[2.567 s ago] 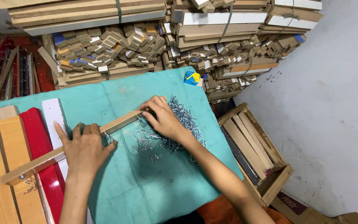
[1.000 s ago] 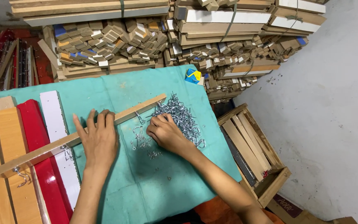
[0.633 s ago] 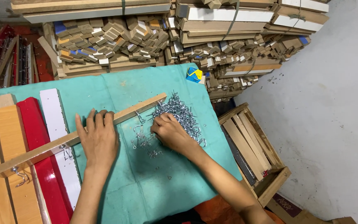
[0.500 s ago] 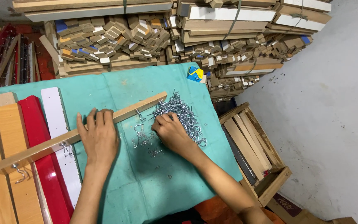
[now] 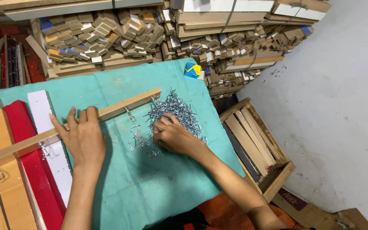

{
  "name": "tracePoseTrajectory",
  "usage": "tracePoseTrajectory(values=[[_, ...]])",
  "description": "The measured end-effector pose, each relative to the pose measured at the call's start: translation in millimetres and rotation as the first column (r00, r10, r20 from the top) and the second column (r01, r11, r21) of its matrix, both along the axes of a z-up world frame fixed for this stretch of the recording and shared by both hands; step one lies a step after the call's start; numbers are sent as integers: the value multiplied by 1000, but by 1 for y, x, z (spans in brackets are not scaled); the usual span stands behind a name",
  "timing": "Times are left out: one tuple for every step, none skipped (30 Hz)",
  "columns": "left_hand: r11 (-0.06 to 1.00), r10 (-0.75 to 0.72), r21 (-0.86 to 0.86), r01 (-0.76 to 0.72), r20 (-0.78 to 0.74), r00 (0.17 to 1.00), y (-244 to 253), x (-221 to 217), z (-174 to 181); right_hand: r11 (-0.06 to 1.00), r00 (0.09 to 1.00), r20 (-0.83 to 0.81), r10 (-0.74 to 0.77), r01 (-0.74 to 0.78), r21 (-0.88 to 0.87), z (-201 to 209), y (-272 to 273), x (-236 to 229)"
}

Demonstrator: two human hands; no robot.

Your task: Attaching metal clips to a wooden bar and placing the finished assembly into a crate

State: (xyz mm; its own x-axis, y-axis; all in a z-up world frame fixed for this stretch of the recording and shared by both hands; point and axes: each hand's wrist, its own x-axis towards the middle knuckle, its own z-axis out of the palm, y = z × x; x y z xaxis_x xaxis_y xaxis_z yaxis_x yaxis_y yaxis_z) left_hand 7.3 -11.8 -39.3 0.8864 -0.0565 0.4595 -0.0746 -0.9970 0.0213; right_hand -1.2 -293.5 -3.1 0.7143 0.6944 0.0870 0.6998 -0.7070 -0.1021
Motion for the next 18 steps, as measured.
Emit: tracePoseTrajectory(values=[[1000,-2,-22,1,-18,1000,0,-1,7,998,998,-35,59,-58,28,3,0,0],[999,-2,-43,1,-36,999,1,-3,13,991,990,-69,120,-116,60,5,1,0],[999,-1,-41,0,-33,999,5,1,14,991,991,-66,121,-117,61,2,0,5],[1000,19,16,-17,-112,994,9,4,16,990,990,-43,132,-129,51,-1,-2,7],[997,44,74,-30,-188,981,12,7,16,989,990,-21,143,-142,41,-5,-4,8],[997,43,75,-29,-198,979,15,8,14,989,989,-31,142,-141,43,-9,-4,6],[994,52,106,-33,-183,982,20,9,13,993,992,-43,115,-114,44,-14,-4,4],[990,66,137,-45,-151,986,25,18,14,995,995,-38,96,-94,43,-15,-3,11],[989,73,138,-53,-144,987,26,13,17,994,994,-31,102,-101,44,-13,1,9],[993,68,103,-50,-173,983,26,11,20,995,996,30,86,-88,57,-11,4,8],[997,61,68,-49,-201,978,26,9,23,995,994,90,69,-75,70,-10,8,7],[997,61,68,-47,-207,977,26,7,21,995,994,85,68,-74,70,-4,13,6],[999,44,31,-39,-209,977,26,4,19,992,984,164,72,-87,89,1,18,5],[999,33,-7,-36,-214,976,26,0,16,989,968,239,79,-107,106,5,23,5],[999,37,-7,-40,-222,974,24,-6,22,988,970,231,83,-110,106,1,27,-2],[999,35,0,-35,-206,978,22,-6,30,991,978,193,80,-99,88,-2,32,-2],[999,32,7,-31,-190,981,21,-5,38,994,985,155,77,-89,69,-5,38,-3],[999,34,6,-34,-190,981,22,-3,36,993,985,155,80,-91,68,-11,44,-4]])
